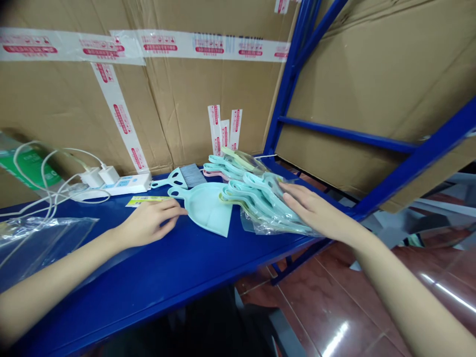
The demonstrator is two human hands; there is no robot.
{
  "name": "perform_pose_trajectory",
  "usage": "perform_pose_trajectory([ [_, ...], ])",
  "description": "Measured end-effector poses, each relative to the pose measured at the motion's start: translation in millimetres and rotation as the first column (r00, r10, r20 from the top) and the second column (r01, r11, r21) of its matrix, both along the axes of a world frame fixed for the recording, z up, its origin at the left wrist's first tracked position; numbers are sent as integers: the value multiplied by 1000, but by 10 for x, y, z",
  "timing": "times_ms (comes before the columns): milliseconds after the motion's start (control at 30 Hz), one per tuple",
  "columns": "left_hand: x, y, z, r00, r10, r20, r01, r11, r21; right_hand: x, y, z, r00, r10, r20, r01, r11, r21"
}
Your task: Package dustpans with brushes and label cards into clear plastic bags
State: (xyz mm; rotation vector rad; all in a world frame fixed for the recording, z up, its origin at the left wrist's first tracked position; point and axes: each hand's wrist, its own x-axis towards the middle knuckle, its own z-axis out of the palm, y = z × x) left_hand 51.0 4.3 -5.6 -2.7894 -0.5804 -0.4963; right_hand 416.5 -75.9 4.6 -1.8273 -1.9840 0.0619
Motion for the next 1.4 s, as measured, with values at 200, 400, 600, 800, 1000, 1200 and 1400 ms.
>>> perform_pose_trajectory([
  [200, 262, -1, -33, 990, 27, -137, -11, 993, 117, -236, 48, -18, 996, 37, 80, -39, 999, 28],
  [400, 321, -26, -146, 960, -43, -276, 102, 974, 201, -395, 33, 11, 995, 20, 99, -22, 1000, 17],
  [600, 157, -276, -128, 957, -49, -286, 123, 962, 245, -495, 71, -47, 989, 25, 145, -31, 999, 37],
  [800, -192, -515, -76, 970, -19, -243, 95, 948, 303, -603, 98, -129, 982, 22, 186, -44, 993, 113],
  [1000, -478, -599, -46, 973, 3, -230, 71, 948, 310, -757, 124, -149, 983, 50, 178, -74, 989, 128],
  [1200, -688, -661, -50, 967, 21, -252, 51, 960, 275, -819, 172, -181, 984, 34, 177, -60, 988, 140],
  [1400, -823, -674, -128, 977, -11, -211, 51, 982, 182, -797, 203, -134, 986, -28, 164, 5, 990, 138],
])
